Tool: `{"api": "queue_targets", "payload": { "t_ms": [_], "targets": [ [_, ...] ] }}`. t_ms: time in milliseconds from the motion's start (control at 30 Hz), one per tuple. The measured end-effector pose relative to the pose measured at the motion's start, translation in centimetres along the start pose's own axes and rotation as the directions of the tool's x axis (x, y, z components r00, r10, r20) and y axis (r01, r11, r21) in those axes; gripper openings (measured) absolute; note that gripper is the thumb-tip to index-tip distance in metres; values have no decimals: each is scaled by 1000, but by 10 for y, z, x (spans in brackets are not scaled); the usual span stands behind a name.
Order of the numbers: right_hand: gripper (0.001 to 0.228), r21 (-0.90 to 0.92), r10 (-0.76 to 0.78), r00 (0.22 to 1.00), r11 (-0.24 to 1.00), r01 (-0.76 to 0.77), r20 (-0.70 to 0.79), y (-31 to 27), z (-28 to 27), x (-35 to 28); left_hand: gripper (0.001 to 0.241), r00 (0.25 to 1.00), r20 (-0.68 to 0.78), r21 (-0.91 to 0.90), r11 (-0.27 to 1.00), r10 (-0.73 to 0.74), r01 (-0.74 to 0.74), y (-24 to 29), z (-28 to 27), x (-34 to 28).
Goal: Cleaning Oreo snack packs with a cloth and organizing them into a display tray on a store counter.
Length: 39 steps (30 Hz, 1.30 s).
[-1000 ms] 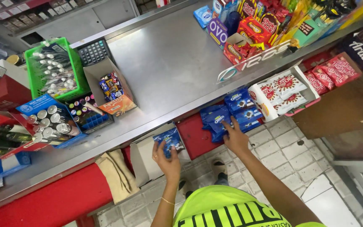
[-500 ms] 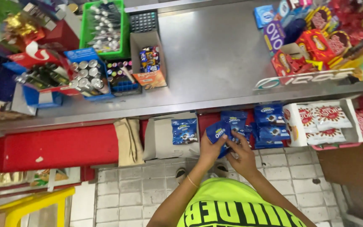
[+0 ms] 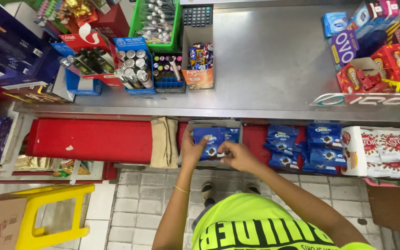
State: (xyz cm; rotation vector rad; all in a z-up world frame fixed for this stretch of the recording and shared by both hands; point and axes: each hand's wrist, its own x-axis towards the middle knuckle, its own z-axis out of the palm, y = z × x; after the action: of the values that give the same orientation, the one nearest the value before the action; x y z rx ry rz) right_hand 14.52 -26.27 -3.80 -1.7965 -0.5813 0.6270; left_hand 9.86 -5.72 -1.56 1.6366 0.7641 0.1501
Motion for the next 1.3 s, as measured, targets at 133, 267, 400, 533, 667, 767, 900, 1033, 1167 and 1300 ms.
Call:
{"api": "queue_targets", "payload": {
  "t_ms": [133,267,400,533,667,767,900,1033,1167,1300],
  "targets": [
    [37,-337,102,989,940,-60,109,-4,25,49,66,969,-57,270,938,242,-218,-8,-21,22],
    [52,-538,306,940,823,-181,152,-2,37,73,52,916,-44,408,845,398,-347,-24,-44,10],
    [67,-653,326,937,738,-170,123,-5,41,78,51,930,-31,533,793,366,-294,-23,-72,-16],
    [66,-657,291,953,734,-169,80,-29,43,63,71,963,160,595,758,215,-268,-24,-90,-45],
    [64,-718,304,952,673,-181,45,-42,47,59,98,935,273,566,749,225,-345,-31,-89,-56],
    [63,-750,318,948,624,-218,-11,-55,46,56,110,925,280,624,685,256,-378,-48,-87,-52],
    [60,-725,336,941,655,-214,26,-41,42,55,95,881,232,749,502,413,-433,-95,-75,-37],
    [37,-405,-108,939,914,-36,-327,-56,17,23,83,848,144,787,460,511,-411,-110,-63,-23],
    [26,-428,-237,711,898,-99,-662,-3,-44,-10,81,786,107,726,492,609,-480,-93,-57,-39],
    [53,-368,38,592,750,-549,-805,53,-91,-53,55,689,75,529,556,721,-640,-68,-46,-58]
  ]
}}
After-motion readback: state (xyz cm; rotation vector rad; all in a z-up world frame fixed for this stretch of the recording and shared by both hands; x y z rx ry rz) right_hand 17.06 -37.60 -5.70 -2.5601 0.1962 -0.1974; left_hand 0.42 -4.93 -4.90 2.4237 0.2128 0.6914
